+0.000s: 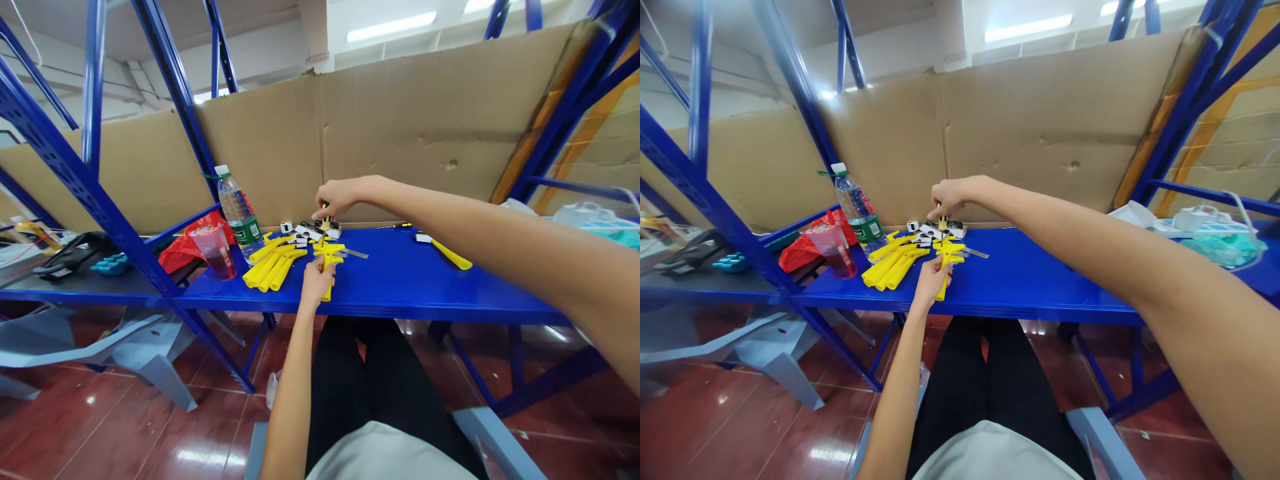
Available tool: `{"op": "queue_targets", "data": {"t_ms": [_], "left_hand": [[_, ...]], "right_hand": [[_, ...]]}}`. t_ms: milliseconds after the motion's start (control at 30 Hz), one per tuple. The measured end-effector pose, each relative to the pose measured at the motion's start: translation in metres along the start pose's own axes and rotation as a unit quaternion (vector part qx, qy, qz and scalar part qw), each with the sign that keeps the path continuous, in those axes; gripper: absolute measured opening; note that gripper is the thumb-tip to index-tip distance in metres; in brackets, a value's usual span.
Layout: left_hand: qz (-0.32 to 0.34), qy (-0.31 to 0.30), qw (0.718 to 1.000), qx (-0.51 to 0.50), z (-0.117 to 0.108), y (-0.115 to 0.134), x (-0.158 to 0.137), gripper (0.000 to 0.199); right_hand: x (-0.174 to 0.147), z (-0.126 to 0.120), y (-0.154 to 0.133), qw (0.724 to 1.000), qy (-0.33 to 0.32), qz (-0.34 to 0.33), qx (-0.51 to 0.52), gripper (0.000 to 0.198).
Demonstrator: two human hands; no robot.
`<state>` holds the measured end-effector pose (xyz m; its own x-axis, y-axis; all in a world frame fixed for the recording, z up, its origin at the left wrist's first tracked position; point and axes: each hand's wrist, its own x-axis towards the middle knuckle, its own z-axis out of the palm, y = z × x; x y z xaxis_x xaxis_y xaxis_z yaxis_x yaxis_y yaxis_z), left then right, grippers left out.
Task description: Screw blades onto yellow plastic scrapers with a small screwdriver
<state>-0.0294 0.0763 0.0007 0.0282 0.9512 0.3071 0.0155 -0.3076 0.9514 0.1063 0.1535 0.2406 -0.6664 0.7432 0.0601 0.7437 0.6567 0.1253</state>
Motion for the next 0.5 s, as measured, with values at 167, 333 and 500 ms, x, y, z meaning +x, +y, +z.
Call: {"op": "queue_targets", "data": {"t_ms": [167,333,500], "left_hand": [[0.001,0.004,1.000,0.011,-0.0011,-0.0006,0.0003,0.020],[0.006,-0.001,1.000,0.016,-0.0014,0.0000,0.0006,0.020],[0.005,-0.007,1.000,0.016,-0.0007,0.0001,0.0009,0.018]], "right_hand": [[-0.0019,-0.0009,-0.0026,0.995,-0.022,-0.077,0.052,0.033],[-0.0038,-0.0009,-0.0043,1.000,0.000,-0.006,-0.017,0.030],[-0.0049,-0.0001,-0.0005,0.998,0.018,-0.054,0.037,0.042]]}}
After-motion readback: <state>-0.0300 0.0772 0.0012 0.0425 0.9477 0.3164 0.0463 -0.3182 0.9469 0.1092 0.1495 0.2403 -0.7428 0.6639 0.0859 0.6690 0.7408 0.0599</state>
